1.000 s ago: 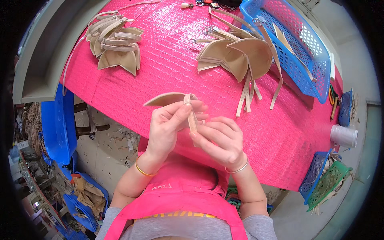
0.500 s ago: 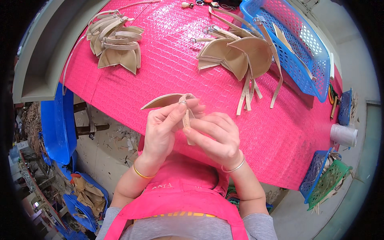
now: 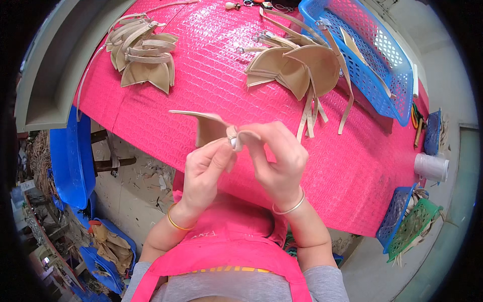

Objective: Assembling buckles and straps onto shoe components by hand.

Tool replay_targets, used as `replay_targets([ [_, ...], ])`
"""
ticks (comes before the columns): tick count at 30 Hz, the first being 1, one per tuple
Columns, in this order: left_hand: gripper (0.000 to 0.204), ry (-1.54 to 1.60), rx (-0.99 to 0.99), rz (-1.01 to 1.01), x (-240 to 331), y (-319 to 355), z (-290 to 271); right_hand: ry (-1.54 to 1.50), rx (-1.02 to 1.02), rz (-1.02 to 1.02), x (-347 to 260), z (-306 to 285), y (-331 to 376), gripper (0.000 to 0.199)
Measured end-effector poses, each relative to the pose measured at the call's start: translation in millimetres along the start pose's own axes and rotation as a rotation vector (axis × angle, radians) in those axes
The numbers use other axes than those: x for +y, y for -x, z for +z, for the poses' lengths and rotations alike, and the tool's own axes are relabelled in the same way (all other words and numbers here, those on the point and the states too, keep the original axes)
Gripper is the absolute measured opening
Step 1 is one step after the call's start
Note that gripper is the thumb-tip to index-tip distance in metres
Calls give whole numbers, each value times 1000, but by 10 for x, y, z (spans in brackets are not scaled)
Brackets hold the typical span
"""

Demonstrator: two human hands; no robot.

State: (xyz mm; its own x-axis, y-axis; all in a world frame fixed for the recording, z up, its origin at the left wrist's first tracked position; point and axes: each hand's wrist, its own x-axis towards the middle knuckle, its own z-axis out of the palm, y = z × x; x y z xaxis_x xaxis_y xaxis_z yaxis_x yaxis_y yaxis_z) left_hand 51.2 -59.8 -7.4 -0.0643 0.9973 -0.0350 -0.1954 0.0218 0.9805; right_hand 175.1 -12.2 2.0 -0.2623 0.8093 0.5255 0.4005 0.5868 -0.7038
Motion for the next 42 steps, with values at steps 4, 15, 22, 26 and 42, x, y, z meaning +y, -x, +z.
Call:
replay_targets([
  [4, 26, 5, -114, -41, 51, 11, -112, -200, -48, 294, -7, 18, -72, 6],
  [15, 25, 140, -134, -320, 201, -16, -283, -838, -240, 633, -91, -60, -82, 16],
  [22, 21, -138, -82, -106, 171, -36, -352, -986, -184, 733, -44, 101, 111, 14],
  [26, 30, -191, 34, -111, -15, -54, -336, -1205, -137, 839, 26, 208, 195, 8],
  [42, 16, -667, 136, 458, -177, -139, -264, -1241, -49, 1054, 49, 334, 172, 9],
])
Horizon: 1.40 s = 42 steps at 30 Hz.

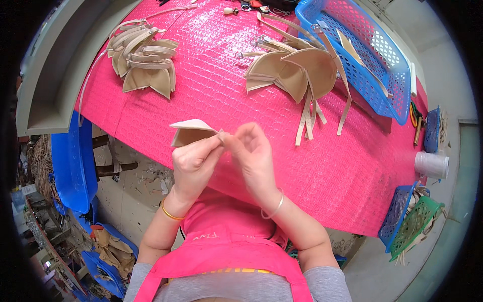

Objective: Assembling buckles and straps onto shoe components by hand.

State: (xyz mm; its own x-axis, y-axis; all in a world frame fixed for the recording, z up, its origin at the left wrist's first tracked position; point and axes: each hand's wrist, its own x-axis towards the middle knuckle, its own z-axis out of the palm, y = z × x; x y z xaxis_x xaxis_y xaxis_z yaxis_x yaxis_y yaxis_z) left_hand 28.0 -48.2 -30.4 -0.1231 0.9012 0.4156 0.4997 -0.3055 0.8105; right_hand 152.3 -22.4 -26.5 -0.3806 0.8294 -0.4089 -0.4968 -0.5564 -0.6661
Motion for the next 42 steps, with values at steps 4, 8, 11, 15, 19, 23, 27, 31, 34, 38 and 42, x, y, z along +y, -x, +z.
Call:
replay_targets([
  [4, 15, -71, -70, 67, -53, 3, -83, 483, -125, -245, -90, -7, -205, 15],
  [8, 17, -13, -71, -6, -13, 23, -142, 626, -183, -345, -232, 71, -401, 13],
  [11, 27, -372, 14, 54, 48, -192, -388, 461, -227, -242, -349, 171, -518, 13],
  [15, 25, -650, -51, 208, -106, -410, -677, 631, -512, -44, -319, 404, -524, 15],
  [19, 29, -324, -21, -331, -648, -418, -941, 820, -328, -534, -259, 404, -596, 18],
  [23, 37, -693, 470, -223, -1241, -745, -843, 650, -282, -329, -109, 227, -648, 19],
  [27, 47, -684, 566, -169, -1513, -1088, -516, 985, -293, -325, -140, 205, -497, 16],
  [31, 47, -781, 672, -378, -1575, -1396, -431, 1302, 146, -984, -527, 41, -364, 16],
  [34, 58, -756, 710, -297, -1569, -1374, -489, 1403, 683, -1324, -1059, -322, -446, 18],
  [38, 53, -524, 752, 23, -839, -1096, -314, 1646, 581, -1068, -1462, -650, -563, 16],
  [42, 50, 199, 85, 84, 152, -858, -82, 1438, 213, -803, -1237, -110, 81, 14],
])
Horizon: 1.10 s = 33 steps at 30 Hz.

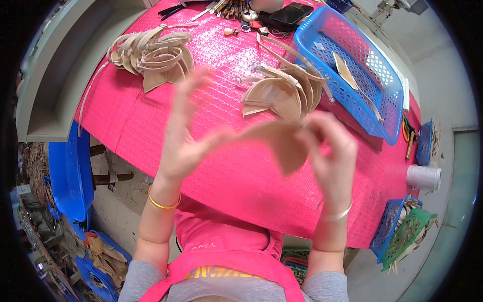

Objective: Assembling buckles and straps onto shoe components by hand.

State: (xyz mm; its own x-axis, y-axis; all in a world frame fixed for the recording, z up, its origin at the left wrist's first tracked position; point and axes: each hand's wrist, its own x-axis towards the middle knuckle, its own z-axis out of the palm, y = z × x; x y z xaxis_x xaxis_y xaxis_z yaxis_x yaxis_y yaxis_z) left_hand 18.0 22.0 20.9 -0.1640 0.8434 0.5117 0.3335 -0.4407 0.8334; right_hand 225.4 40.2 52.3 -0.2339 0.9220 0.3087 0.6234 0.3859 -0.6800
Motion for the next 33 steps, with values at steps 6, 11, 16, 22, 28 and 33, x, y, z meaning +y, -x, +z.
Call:
replay_targets([
  [6, 10, 365, -418, -746, -258, 351, -204, -340, -521, 334, 9, 488, 540, 21],
  [11, 12, 208, -276, -792, -773, 521, -757, -447, -673, 623, 94, 218, 865, 29],
  [16, 15, 186, -342, -802, -758, 386, -870, -945, -742, 424, 45, 155, 1015, 25],
  [22, 19, -50, -378, -652, -603, 318, -923, -378, -473, -361, -187, 570, 655, 15],
  [28, 20, 400, -290, -793, -415, 296, -908, -978, -611, 537, -451, 1178, 327, 13],
  [33, 21, 650, -304, -883, -466, 370, -886, -978, -507, 555, -429, 1353, 309, 13],
])
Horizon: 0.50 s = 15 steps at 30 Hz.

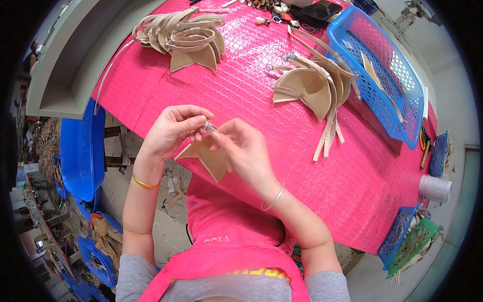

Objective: Assembling buckles and straps onto shoe components by hand.

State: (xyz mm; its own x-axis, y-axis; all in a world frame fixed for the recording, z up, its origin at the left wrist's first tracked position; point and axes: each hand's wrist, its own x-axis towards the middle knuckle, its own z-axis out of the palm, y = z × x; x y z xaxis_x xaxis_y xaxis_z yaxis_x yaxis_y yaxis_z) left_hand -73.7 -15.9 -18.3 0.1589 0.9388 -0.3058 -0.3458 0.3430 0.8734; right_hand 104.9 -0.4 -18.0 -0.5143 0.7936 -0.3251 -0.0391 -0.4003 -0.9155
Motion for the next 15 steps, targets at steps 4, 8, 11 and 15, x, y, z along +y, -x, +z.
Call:
replay_targets([
  [4, 22, 8, -21, 0, 33, 47, 38, -19, -28, 11, -27, 14, 3, 13],
  [8, 23, -83, -28, 46, 91, 89, 125, -205, -51, -51, 5, 54, 8, 14],
  [11, 24, -70, -27, 62, 93, 88, 145, -348, -35, -102, 92, 110, 5, 14],
  [15, 24, -72, 29, 58, 21, 83, 112, -470, 29, -216, 243, 212, -34, 13],
])
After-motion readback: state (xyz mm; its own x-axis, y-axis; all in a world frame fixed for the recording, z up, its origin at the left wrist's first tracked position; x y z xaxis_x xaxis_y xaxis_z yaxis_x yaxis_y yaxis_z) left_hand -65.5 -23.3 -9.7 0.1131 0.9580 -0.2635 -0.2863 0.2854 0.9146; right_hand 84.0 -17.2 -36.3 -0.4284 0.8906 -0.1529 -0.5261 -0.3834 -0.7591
